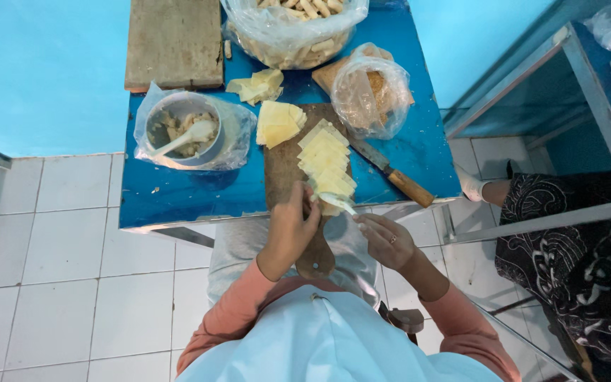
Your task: The person folds thin yellow wrapper slices by hand on a wooden board, then uses a spoon to scoop filling from a plastic container onto the folded pieces, stacking the filled rolls on the board. They repeat the fold-and-fill cycle for several wrappers, occasionally repositioning the stack.
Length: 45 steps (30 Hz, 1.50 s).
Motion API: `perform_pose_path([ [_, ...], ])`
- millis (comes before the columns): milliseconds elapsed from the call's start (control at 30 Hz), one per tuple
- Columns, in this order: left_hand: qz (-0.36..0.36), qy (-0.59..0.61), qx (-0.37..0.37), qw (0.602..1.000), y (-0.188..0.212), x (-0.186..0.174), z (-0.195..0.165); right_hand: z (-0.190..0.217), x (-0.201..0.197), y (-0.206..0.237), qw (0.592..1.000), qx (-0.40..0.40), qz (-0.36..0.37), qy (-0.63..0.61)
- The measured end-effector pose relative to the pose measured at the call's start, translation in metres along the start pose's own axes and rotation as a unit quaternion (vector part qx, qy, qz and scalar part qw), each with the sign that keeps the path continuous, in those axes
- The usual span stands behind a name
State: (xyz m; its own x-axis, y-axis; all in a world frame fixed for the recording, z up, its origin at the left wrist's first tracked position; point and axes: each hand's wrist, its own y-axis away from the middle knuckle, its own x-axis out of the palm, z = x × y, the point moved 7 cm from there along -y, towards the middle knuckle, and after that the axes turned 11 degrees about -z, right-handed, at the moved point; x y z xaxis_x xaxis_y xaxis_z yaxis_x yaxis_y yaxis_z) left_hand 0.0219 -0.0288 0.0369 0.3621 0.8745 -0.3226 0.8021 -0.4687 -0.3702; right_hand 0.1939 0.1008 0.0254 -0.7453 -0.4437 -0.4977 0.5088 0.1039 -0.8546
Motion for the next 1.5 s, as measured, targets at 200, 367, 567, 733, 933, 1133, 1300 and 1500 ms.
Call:
perform_pose_path([
  [200,0.001,0.034,0.007,0.999,0.001,0.002,-0.004,-0.019,-0.031,-0.029,0.979,0.088,-0.133,0.13],
  [367,-0.016,0.036,0.037,0.999,0.001,0.002,-0.006,-0.103,-0.06,-0.085,0.944,0.19,-0.227,0.145],
  [567,-0.039,0.048,0.056,0.996,0.004,0.002,-0.012,-0.176,-0.024,-0.13,0.964,0.22,-0.086,0.119],
  [733,-0.023,0.054,0.054,0.997,0.004,0.002,-0.01,-0.197,-0.003,-0.117,0.952,0.293,-0.085,-0.027],
  [933,-0.004,0.075,0.053,0.996,0.004,0.005,-0.007,-0.226,-0.035,-0.093,0.874,0.424,-0.178,-0.158],
  [1133,-0.003,0.078,0.057,0.995,0.003,0.007,-0.004,-0.225,-0.071,-0.069,0.825,0.471,-0.26,-0.175],
  [1300,-0.006,0.072,0.058,0.996,0.003,0.004,-0.004,-0.186,-0.088,-0.048,0.799,0.488,-0.284,-0.207],
  [1500,0.001,0.07,0.04,0.997,0.0,0.003,-0.004,-0.112,-0.044,-0.018,0.808,0.501,-0.194,-0.242],
])
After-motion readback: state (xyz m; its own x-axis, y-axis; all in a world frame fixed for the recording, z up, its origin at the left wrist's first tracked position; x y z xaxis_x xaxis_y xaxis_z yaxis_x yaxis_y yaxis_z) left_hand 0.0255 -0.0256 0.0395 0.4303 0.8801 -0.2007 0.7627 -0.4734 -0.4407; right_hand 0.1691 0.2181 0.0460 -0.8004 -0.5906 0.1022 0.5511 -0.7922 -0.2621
